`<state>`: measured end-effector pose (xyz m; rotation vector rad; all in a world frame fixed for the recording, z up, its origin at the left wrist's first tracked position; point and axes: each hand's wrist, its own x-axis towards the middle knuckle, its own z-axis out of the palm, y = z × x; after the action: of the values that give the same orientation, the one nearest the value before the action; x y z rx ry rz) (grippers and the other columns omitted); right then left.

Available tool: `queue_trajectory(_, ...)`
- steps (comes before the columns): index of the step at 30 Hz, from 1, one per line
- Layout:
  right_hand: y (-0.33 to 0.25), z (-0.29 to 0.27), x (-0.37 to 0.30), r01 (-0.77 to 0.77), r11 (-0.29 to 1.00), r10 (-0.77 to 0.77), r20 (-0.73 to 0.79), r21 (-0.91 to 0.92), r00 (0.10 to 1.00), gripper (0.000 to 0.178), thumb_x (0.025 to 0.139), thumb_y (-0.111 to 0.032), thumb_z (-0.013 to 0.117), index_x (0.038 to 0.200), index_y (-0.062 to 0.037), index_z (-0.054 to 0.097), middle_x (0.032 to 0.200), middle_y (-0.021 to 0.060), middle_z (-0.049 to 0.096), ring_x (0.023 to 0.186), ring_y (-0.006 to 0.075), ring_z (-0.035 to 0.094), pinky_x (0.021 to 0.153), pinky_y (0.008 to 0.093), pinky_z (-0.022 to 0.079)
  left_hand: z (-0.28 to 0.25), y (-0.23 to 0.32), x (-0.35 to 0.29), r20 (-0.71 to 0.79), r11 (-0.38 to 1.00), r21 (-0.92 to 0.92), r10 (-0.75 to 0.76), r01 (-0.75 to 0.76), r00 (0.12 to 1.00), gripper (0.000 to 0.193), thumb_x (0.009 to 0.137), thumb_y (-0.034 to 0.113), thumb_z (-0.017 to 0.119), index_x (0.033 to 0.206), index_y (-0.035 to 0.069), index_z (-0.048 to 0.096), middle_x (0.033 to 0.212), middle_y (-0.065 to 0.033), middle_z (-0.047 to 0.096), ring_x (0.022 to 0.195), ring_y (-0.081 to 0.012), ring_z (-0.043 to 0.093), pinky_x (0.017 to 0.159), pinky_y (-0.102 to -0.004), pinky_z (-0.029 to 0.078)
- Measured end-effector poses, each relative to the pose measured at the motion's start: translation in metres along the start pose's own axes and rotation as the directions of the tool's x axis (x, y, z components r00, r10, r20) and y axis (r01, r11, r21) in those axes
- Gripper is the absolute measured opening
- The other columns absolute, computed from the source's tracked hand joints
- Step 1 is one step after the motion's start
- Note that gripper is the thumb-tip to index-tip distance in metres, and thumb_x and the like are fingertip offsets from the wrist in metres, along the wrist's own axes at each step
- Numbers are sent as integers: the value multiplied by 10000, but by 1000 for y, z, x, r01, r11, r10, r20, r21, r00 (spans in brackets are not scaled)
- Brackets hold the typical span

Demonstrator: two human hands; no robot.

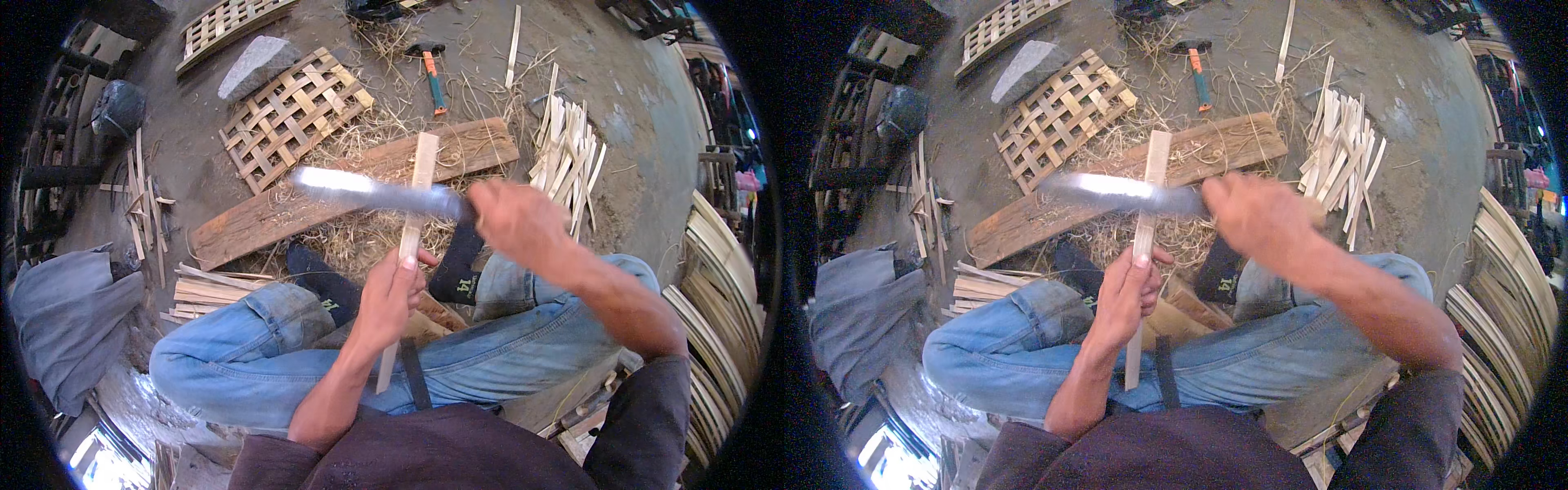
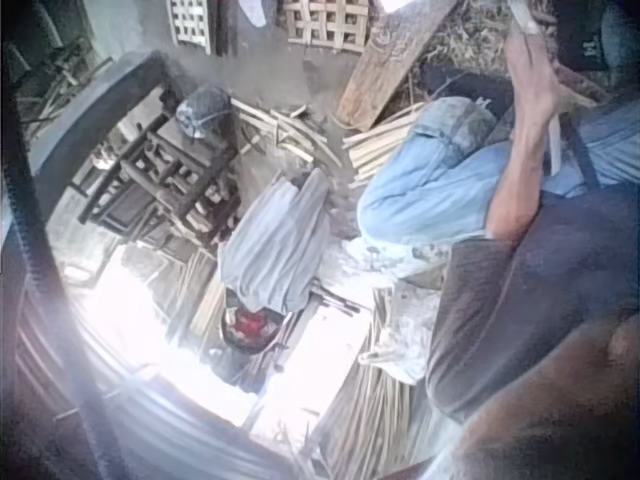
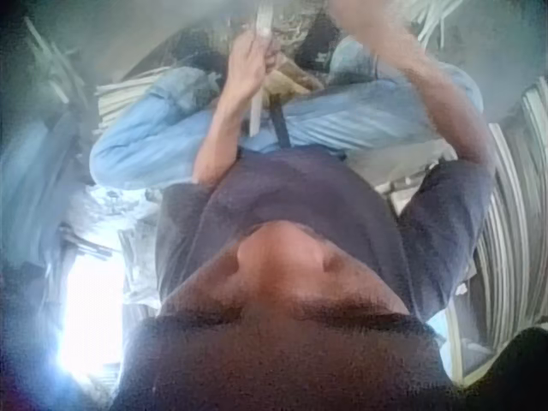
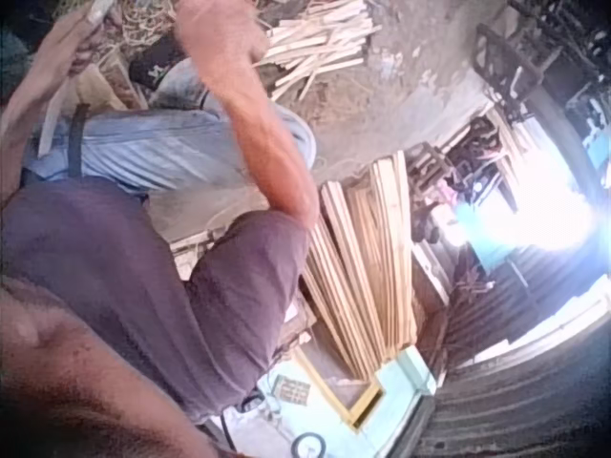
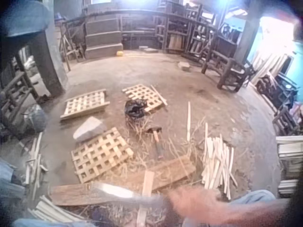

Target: The person sits on the floor and uses a knife to shave thin strips from a wooden stick. They repeatedly scrape the blade along the wood to remove shavings and occasionally inspect the stick.

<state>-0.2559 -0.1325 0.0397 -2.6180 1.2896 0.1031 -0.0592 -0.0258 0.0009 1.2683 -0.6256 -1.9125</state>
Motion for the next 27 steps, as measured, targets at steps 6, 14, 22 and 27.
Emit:
queue_trajectory(6, 7, 10, 15, -464, 259, 471, 309, 847, 826, 413, 833, -272, 726, 1091, 20, 588, 775, 76, 669, 644, 136, 629, 603, 294, 514, 5, -2, 2, 204, 993, -25, -109, 117, 973, 347, 1050, 294, 330, 1165, 20, 511, 704, 43, 410, 572, -38, 368, 521, -194, 343)
queue_trajectory(14, 60, 4, 32, -362, 701, 532, -113, 614, 839, 467, 801, -302, 725, 1073, 46, 572, 887, 168, 687, 769, 286, 683, 679, 395, 532, 7, -12, 5, 371, 965, -58, -215, 254, 903, 369, 1044, 321, 363, 1235, 45, 517, 731, 38, 443, 589, -53, 408, 541, -198, 385)
queue_trajectory(22, 5, 11, -14, -27, 989, 67, 281, -143, 957, 232, 840, -195, 619, 990, -36, 543, 901, 193, 639, 844, 351, 659, 703, 459, 543, -9, -12, 3, 73, 993, -88, -77, 84, 994, 326, 1038, 326, 381, 1001, 46, 543, 662, 92, 339, 557, -15, 301, 485, -193, 258)
queue_trajectory(27, 18, 6, -7, 99, 990, -87, 120, -102, 989, 93, 855, -97, 556, 923, -37, 533, 821, 161, 643, 732, 316, 684, 583, 408, 549, -3, -13, 8, 42, 997, -48, -66, 68, 997, 317, 1031, 320, 392, 947, 48, 531, 651, 87, 353, 548, -12, 323, 467, -206, 267)
